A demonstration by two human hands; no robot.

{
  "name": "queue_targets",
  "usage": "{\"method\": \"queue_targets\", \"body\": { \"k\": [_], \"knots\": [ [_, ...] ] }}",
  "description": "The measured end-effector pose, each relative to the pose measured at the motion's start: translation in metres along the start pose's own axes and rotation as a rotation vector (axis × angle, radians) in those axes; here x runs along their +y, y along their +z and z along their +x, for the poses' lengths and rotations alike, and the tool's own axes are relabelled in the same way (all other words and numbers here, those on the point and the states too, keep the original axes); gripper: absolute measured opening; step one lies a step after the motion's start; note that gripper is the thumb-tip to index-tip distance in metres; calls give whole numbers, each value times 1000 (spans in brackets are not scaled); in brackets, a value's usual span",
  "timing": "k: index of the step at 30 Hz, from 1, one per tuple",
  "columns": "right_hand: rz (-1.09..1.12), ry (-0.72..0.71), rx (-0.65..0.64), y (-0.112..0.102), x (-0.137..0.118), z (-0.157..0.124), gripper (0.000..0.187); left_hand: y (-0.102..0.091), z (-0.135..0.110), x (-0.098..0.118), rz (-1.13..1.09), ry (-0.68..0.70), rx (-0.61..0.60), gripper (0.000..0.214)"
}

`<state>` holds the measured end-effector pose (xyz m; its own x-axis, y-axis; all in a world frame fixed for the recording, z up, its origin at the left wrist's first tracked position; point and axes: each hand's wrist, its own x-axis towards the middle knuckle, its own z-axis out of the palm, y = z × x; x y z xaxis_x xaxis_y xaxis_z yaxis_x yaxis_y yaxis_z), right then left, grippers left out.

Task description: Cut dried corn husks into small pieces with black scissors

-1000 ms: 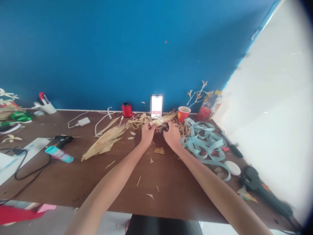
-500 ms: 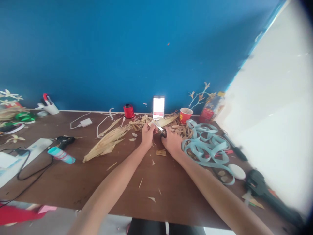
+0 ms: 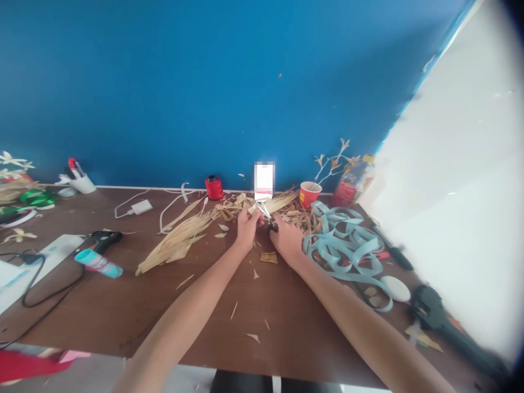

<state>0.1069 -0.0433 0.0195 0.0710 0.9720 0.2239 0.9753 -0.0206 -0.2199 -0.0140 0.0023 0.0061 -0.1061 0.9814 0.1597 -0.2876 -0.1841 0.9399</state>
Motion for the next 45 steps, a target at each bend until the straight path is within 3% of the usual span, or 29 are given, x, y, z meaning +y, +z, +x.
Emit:
{"method": "queue_targets", "body": {
  "k": [11,16,26,33,39,45],
  "knots": [
    [9,-28,-80,-3,4,0,38,-1,3,-5,29,18,59,26],
    [11,-12,-96,-5,7,2,30,0,2,-4,39,18,63,26],
    [107,80,58,-4,8,2,39,-2,3,-5,172,72,46,18],
    [218,-77,135,-6,7,0,41,0,3,-9,156,93,-19,10],
    [163,-15,62,-6,5,1,41,1,0,-6,45,-8,-70,15],
    [119,-4,9,-9,3,1,44,1,3,-4,9,-11,12,20]
  ]
}}
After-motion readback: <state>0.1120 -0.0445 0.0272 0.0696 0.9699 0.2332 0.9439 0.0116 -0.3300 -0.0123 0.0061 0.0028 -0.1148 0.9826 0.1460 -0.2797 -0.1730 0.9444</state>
